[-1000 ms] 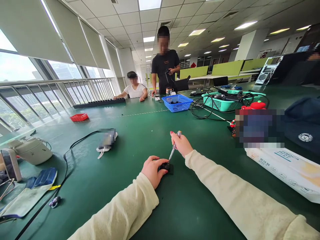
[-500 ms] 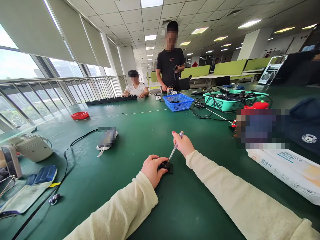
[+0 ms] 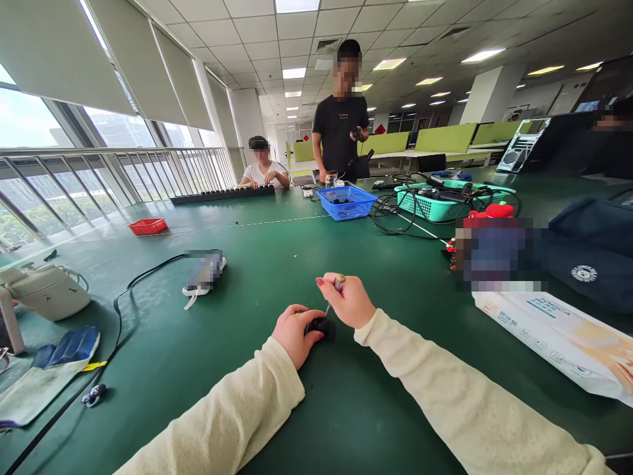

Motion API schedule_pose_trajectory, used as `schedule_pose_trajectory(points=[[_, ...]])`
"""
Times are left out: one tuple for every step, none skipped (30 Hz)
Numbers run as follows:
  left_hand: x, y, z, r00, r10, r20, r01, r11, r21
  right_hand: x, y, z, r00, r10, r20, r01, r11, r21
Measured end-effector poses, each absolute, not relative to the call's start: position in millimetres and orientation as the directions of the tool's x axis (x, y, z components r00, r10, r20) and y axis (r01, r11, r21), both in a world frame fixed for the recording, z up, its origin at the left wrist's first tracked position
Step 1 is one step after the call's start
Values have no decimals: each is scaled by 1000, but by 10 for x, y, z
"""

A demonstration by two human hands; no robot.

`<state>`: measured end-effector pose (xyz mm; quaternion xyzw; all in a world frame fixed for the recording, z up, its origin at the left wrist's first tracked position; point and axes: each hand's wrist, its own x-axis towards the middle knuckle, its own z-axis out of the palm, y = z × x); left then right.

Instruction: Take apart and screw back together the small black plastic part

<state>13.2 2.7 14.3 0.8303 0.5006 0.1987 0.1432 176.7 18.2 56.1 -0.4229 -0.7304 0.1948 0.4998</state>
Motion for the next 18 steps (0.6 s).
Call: schedule_pose_trajectory(points=[[134,24,153,421,889,180,775,-455,438,1801,240,535,-78,831,551,391,534,-750],[136,21,165,420,891,173,777,-451,439,1840,303,505,-2,849,529,361,494,-791],[138,18,176,417,893,168,778,-446,442,1880,367,470,73,871,485,338,436,-834],[140,15,186,413,896,162,780,-440,444,1918,425,434,137,890,434,326,373,-868],[143,13,195,410,898,157,782,-435,446,1951,474,398,188,904,383,315,314,-896],[145,12,201,407,900,153,783,-431,448,1976,513,366,233,914,332,302,257,-918],[147,11,205,406,901,151,783,-428,450,1991,539,339,259,921,292,289,214,-933],[148,11,206,405,902,148,783,-426,453,1997,553,320,274,923,269,270,195,-943],[149,11,206,404,903,147,782,-424,457,1995,557,309,284,924,256,256,185,-949],[149,11,203,402,904,148,781,-422,460,1986,553,305,288,922,259,247,190,-950],[149,11,200,399,905,148,780,-420,463,1974,541,308,293,915,276,244,208,-947],[149,11,196,397,906,148,780,-418,465,1960,526,315,306,902,303,244,234,-941],[149,10,193,397,906,148,780,-418,465,1948,510,324,328,882,338,250,264,-932],[149,9,191,398,905,147,780,-419,464,1937,494,335,355,857,373,258,294,-920],[149,9,189,400,905,146,781,-420,463,1930,480,344,382,831,405,270,319,-909],[149,8,188,404,903,145,780,-423,461,1927,469,352,404,808,429,285,335,-898],[148,7,187,405,903,145,780,-424,460,1928,462,358,416,792,447,306,341,-889],[148,6,186,405,903,145,781,-424,460,1934,457,362,414,785,461,333,341,-879]])
